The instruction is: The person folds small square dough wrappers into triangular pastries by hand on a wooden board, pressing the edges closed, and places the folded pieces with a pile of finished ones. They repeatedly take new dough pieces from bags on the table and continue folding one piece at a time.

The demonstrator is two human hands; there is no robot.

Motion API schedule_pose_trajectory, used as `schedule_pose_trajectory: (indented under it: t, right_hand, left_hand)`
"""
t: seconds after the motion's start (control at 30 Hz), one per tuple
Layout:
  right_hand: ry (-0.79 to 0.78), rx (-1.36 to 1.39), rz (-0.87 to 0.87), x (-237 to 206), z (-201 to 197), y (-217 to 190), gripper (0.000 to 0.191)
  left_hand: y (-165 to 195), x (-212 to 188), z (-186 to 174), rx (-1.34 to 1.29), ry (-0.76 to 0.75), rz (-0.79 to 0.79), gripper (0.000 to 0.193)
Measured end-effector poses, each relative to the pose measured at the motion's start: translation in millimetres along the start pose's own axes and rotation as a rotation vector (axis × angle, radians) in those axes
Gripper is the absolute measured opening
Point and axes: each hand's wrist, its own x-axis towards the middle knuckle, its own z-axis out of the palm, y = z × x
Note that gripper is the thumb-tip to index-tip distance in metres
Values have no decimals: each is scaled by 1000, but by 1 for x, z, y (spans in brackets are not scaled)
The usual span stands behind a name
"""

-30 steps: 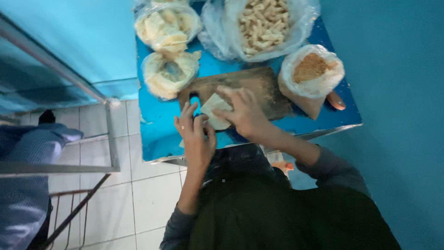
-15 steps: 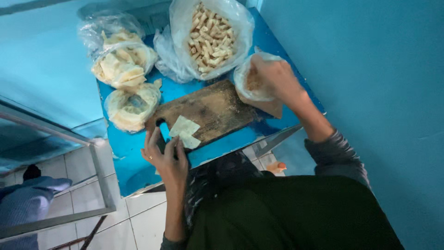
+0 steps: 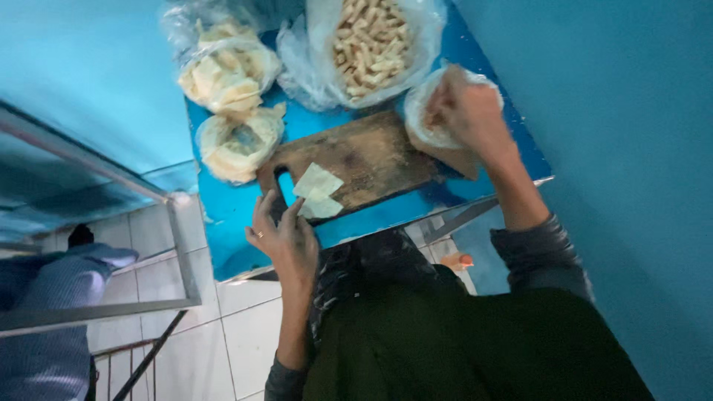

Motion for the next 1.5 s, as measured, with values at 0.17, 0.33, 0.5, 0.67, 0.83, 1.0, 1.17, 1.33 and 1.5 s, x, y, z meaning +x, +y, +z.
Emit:
schedule_pose_trajectory:
  t: [0.17,0.33,0.5,0.67,0.83,1.0,1.17,1.33,1.5]
  right_hand:
    - [110,795,318,-12,17,-36,35]
    - [-155,1114,232,-44,97,-112,32]
    - [-53,691,-42,-79,134,-163,25]
    - [68,317,-410,-92,116,-171,29]
    - [22,223,-337,-88,103,-170,33]
    - [64,269,-183,-88,92,-159,29]
    - [19,196,-187,-97,91,-163,32]
    - [-83,382,-85,-93,98,-164,29]
    - [-143,696,52,-93,99,-164,38]
  left_hand:
    - [-8,-1,0,44,39,-15,22]
    - [-7,-1,5,60,37,-63,19]
    - [-6,-2,4,72,49,-50,12]
    - [-4,-1,1,37,51,-56,10]
    - [-1,1,0,19,51,-60,10]
    - [2,4,-3,2,42,-58,9]
    - [5,3,-5,-44,-6,-27,10]
    - [6,-1,-4,-102,1,26,23]
    - [6,0,2,-79,21,55,27]
